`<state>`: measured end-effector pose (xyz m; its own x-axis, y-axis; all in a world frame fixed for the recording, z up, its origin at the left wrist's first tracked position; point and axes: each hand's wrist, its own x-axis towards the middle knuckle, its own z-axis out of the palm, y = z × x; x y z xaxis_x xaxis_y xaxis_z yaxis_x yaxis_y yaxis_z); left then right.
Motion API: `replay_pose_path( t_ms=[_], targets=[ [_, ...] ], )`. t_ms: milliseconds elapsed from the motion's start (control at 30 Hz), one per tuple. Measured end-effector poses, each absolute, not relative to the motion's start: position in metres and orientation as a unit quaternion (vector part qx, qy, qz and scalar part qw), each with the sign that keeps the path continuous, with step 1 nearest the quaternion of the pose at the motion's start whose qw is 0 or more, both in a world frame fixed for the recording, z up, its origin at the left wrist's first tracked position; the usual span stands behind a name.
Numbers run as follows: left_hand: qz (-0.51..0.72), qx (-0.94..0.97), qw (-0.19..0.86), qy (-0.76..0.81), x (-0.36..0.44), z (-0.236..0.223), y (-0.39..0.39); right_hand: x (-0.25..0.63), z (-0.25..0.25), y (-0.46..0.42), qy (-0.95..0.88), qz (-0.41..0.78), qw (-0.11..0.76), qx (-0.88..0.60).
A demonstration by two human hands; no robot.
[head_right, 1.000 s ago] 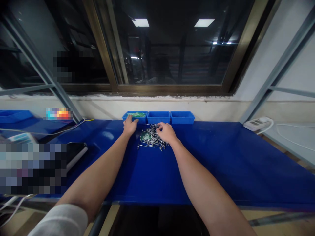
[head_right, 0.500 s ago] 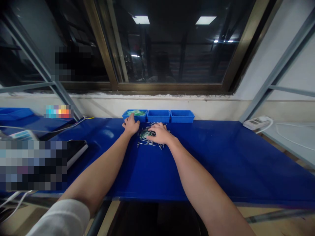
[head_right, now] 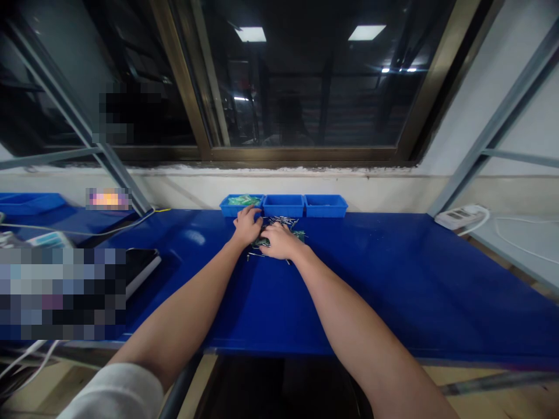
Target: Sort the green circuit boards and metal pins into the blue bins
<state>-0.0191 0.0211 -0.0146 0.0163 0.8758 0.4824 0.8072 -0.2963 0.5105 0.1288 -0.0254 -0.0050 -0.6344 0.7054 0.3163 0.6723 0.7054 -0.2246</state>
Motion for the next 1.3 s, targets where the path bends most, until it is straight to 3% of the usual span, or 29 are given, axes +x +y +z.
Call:
replay_pose_path(
  t_ms=[367, 600, 767, 967, 1167, 1300],
  targets=[
    [0.411, 0.713, 0.084, 0.562, -0.017, -0.012, 0.018, 0.127, -0.001, -0.028, -0.916, -0.023, 0.218, -0.337],
    [0.532, 0.670, 0.180, 0.485, -0.020, -0.002, 0.021, 0.131, 0.003, -0.027, -0.880, -0.006, 0.325, -0.345],
    [0.572, 0.634, 0.374, 0.363, -0.014, 0.009, 0.011, 0.138, 0.002, -0.020, -0.744, 0.110, 0.487, -0.444],
    [0.543, 0.596, 0.482, 0.341, 0.003, 0.005, 0.010, 0.142, -0.004, -0.004, -0.554, 0.368, 0.598, -0.447],
    [0.575, 0.508, 0.551, 0.328, 0.006, 0.004, 0.013, 0.146, -0.001, -0.005, -0.509, 0.499, 0.590, -0.379],
    [0.581, 0.475, 0.588, 0.301, 0.006, 0.003, 0.015, 0.151, -0.001, -0.006, -0.534, 0.506, 0.560, -0.382]
  ],
)
